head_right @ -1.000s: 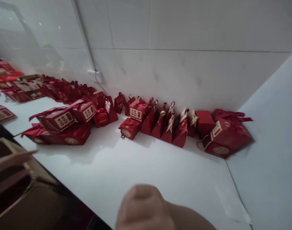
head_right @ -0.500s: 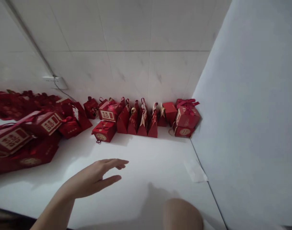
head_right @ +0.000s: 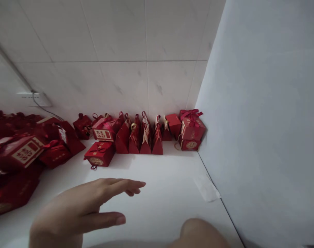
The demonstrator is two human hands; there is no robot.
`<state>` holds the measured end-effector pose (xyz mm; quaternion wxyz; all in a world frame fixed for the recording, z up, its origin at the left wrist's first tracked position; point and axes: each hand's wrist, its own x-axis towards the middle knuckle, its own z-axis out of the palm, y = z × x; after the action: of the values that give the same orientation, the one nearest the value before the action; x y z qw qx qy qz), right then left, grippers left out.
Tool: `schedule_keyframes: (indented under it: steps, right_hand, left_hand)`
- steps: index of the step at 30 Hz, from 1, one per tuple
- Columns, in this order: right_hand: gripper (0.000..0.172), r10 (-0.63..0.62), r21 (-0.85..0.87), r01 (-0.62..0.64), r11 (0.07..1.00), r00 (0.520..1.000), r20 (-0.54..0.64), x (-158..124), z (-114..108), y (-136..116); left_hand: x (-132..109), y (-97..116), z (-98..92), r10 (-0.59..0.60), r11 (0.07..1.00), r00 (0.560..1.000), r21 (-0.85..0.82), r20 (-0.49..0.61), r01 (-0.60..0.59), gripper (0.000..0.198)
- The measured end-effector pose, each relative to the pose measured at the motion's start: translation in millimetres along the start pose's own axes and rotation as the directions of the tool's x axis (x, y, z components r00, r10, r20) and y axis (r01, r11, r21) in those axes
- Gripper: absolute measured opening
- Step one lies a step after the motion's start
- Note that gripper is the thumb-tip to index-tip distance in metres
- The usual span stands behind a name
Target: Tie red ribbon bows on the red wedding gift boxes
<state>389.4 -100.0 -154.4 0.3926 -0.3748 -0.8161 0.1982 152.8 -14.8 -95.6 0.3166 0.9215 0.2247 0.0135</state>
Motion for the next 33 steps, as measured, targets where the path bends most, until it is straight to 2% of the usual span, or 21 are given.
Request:
schedule_keyframes:
  steps: [3,6,7,8,9,10,11,12,13,15,18,21,24,26,28,29,31,32,33]
  right_hand:
    - [0.017,-0.072,0.056,0.069,0.996,0.996,0.055,21.0,-29.4,3.1]
    - [0.031,-0.012,0.046,0.008,0.999,0.997,0.072,46.0,-55.3,29.9]
    - [0.031,0.100,0.025,-0.100,0.995,0.995,-0.011,56.7,-59.6,47.3]
    - [0.031,0.202,-0.015,-0.207,0.978,0.967,-0.152,68.2,-61.7,68.6]
    - [0.030,0.283,-0.068,-0.318,0.945,0.907,-0.313,80.3,-61.7,92.6]
    - [0.029,0.349,-0.133,-0.454,0.881,0.814,-0.463,92.5,-60.5,117.8]
    - [0.028,0.419,-0.197,-0.610,0.767,0.710,-0.567,104.3,-58.5,142.8]
    - [0.032,0.485,-0.253,-0.745,0.618,0.614,-0.623,115.3,-56.5,165.9]
    - [0.039,0.513,-0.256,-0.797,0.547,0.561,-0.650,125.2,-54.9,186.3]
    - [0.050,0.563,-0.257,-0.847,0.464,0.507,-0.653,141.3,-53.6,216.6]
    - [0.064,0.633,-0.269,-0.886,0.378,0.459,-0.624,157.1,-53.8,238.6]
    - [0.073,0.629,-0.296,-0.885,0.359,0.464,-0.624,166.2,-52.6,241.9]
    - [0.069,0.568,-0.321,-0.867,0.381,0.494,-0.658,167.9,-52.3,230.7]
    - [0.066,0.456,-0.339,-0.833,0.437,0.530,-0.715,163.0,-55.4,214.4]
    - [0.065,0.255,-0.358,-0.766,0.535,0.550,-0.796,152.7,-61.6,191.9]
    - [0.064,0.131,-0.372,-0.717,0.590,0.540,-0.831,145.6,-65.3,179.5]
    - [0.059,-0.086,-0.398,-0.615,0.680,0.472,-0.877,129.4,-72.1,155.9]
    - [0.054,-0.134,-0.383,-0.568,0.728,0.430,-0.893,121.0,-74.2,145.9]
    - [0.048,-0.130,-0.338,-0.520,0.784,0.396,-0.909,113.1,-75.0,137.7]
  left_hand:
    - [-2.2,-17.3,2.6,-0.072,0.995,0.996,0.060,-0.047,0.075,0.058]
    - [-8.6,-35.7,6.9,-0.149,0.978,0.985,0.135,-0.083,0.160,0.059]
    - [-11.6,-40.3,7.8,-0.170,0.970,0.981,0.159,-0.095,0.183,0.059]
    - [-14.9,-44.0,8.4,-0.188,0.961,0.976,0.183,-0.109,0.205,0.060]
    - [-18.4,-46.8,8.7,-0.204,0.951,0.970,0.208,-0.130,0.228,0.061]
    - [-21.9,-48.8,9.0,-0.218,0.941,0.963,0.229,-0.156,0.250,0.062]
    - [-25.3,-50.3,9.4,-0.225,0.932,0.957,0.245,-0.182,0.266,0.063]
    - [-28.4,-51.4,9.8,-0.226,0.928,0.953,0.254,-0.201,0.273,0.064]
    - [-30.9,-52.2,10.1,-0.223,0.927,0.951,0.255,-0.217,0.275,0.065]
    - [-33.8,-53.1,10.4,-0.216,0.931,0.948,0.243,-0.233,0.271,0.065]
    - [-32.6,-52.3,7.9,-0.224,0.935,0.948,0.224,-0.226,0.275,0.064]
    - [-28.4,-50.3,3.2,-0.229,0.938,0.956,0.221,-0.184,0.267,0.062]
    - [-25.8,-49.6,0.0,-0.240,0.937,0.957,0.219,-0.162,0.272,0.061]
    - [-25.7,-50.5,-0.7,-0.250,0.935,0.955,0.216,-0.158,0.281,0.062]
    - [-25.6,-52.4,-1.0,-0.248,0.938,0.957,0.211,-0.150,0.276,0.063]
    - [-25.2,-53.6,-1.3,-0.238,0.942,0.961,0.207,-0.143,0.265,0.063]
    - [-22.5,-56.5,-2.9,-0.208,0.953,0.968,0.195,-0.141,0.233,0.062]
    - [-20.0,-58.0,-4.2,-0.190,0.957,0.969,0.189,-0.159,0.219,0.062]
    - [-16.6,-59.4,-5.9,-0.175,0.960,0.965,0.186,-0.193,0.211,0.064]
